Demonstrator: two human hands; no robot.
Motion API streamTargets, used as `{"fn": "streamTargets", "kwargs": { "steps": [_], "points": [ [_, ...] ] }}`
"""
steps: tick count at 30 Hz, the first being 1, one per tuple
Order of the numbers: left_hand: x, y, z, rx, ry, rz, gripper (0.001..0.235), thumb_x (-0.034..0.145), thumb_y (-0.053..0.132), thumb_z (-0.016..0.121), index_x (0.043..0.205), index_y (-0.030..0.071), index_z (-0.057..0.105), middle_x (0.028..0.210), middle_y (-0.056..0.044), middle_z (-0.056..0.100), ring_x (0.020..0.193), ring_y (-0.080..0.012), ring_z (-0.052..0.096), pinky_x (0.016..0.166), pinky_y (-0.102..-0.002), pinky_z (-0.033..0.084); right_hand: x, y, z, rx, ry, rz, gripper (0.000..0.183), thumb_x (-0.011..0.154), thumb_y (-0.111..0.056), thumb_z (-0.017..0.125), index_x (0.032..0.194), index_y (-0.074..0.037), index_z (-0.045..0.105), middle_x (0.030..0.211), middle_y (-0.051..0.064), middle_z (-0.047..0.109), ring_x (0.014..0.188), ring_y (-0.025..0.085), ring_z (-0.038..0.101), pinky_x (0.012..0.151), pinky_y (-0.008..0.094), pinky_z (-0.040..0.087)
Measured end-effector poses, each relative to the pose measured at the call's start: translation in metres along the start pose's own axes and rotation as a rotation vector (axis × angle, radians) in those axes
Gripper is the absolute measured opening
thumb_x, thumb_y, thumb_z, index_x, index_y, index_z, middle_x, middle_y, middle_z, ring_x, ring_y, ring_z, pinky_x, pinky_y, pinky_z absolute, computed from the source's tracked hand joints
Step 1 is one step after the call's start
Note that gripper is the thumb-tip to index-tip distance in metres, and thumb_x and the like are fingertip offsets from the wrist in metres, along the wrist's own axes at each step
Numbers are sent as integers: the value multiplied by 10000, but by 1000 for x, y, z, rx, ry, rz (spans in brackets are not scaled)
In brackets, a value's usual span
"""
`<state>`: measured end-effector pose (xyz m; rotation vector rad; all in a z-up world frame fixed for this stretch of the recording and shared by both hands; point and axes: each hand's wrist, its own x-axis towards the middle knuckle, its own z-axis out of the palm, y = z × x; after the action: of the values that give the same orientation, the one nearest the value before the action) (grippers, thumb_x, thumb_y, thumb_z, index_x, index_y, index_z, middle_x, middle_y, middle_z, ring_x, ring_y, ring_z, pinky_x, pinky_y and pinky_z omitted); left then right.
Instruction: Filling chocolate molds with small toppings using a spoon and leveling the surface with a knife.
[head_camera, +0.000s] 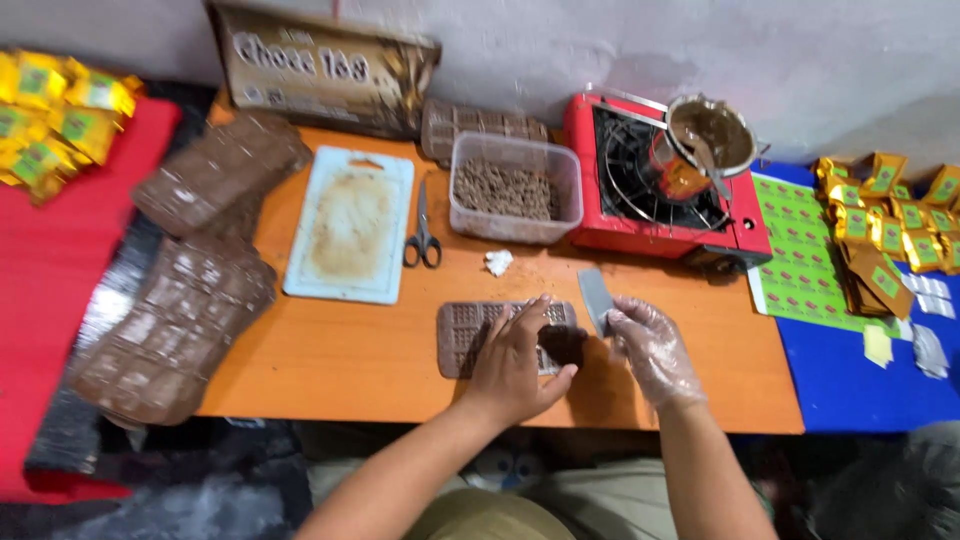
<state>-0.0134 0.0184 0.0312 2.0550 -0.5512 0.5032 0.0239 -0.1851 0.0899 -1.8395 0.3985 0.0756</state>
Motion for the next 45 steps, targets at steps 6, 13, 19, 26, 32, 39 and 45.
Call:
{"fn": "streamTargets", "kwargs": {
  "steps": [6, 13, 19, 26, 32, 39, 45],
  "points": [
    [38, -22, -50, 298, 55, -91, 733, 778, 352, 766, 1360, 12, 477, 1516, -265, 469, 1379, -451, 485, 1125, -609, 362, 52, -61, 51, -308, 137, -714, 448, 791, -6, 712, 1212, -145, 773, 1035, 160, 694, 1007, 281, 677, 877, 365, 543],
    [105, -84, -78, 496, -234, -244, 701, 960, 226, 572, 1593, 62, 319, 1648, -180, 327, 1553, -335, 252, 1256, -533, 148, 116, -5, 76, -1101, 649, -1227, 301, 965, -12, 520, 1220, 23, 679, 940, 118, 554, 912, 210, 610, 890, 275, 538],
    [109, -97, -77, 547, -343, -245, 710, 965, 159, 528, 1620, 95, 263, 1629, -158, 343, 1563, -338, 213, 1263, -509, 138, 63, -1, 40, -1160, 606, -1295, 208, 937, -184, 555, 992, -245, 746, 825, 3, 648, 701, 228, 650, 601, 381, 537],
    [110, -86, -85, 514, -366, -257, 731, 949, 115, 493, 1630, 69, 229, 1665, -183, 273, 1573, -348, 171, 1260, -525, 115, 20, -91, 52, -318, 41, -384, 357, 952, -144, 672, 1303, -204, 683, 947, 85, 751, 764, 211, 704, 656, 353, 621],
    [110, -67, -100, 491, -437, -297, 767, 950, 58, 456, 1650, 61, 142, 1712, -187, 146, 1592, -332, 86, 1267, -515, 53, 1, -70, 40, 62, -284, -119, 513, 935, -87, 622, 1441, -53, 554, 769, 238, 714, 513, 280, 673, 460, 442, 616],
    [82, -39, -120, 553, -464, -376, 805, 1007, 369, 471, 1628, 68, 57, 1716, -111, 54, 1575, -290, 13, 1254, -452, 44, -33, -13, -19, -77, 81, 113, 618, 921, -90, 684, 1526, -136, 562, 1047, 249, 753, 719, 318, 693, 669, 407, 580],
    [12, -49, -100, 588, -396, -398, 749, 990, 453, 575, 1532, -9, 344, 1605, -214, 295, 1515, -414, 161, 1192, -575, 173, -39, -24, -16, -484, 49, 176, 583, 928, -231, 593, 1511, -227, 584, 1092, 68, 776, 649, 271, 634, 706, 396, 520]
  ]
}}
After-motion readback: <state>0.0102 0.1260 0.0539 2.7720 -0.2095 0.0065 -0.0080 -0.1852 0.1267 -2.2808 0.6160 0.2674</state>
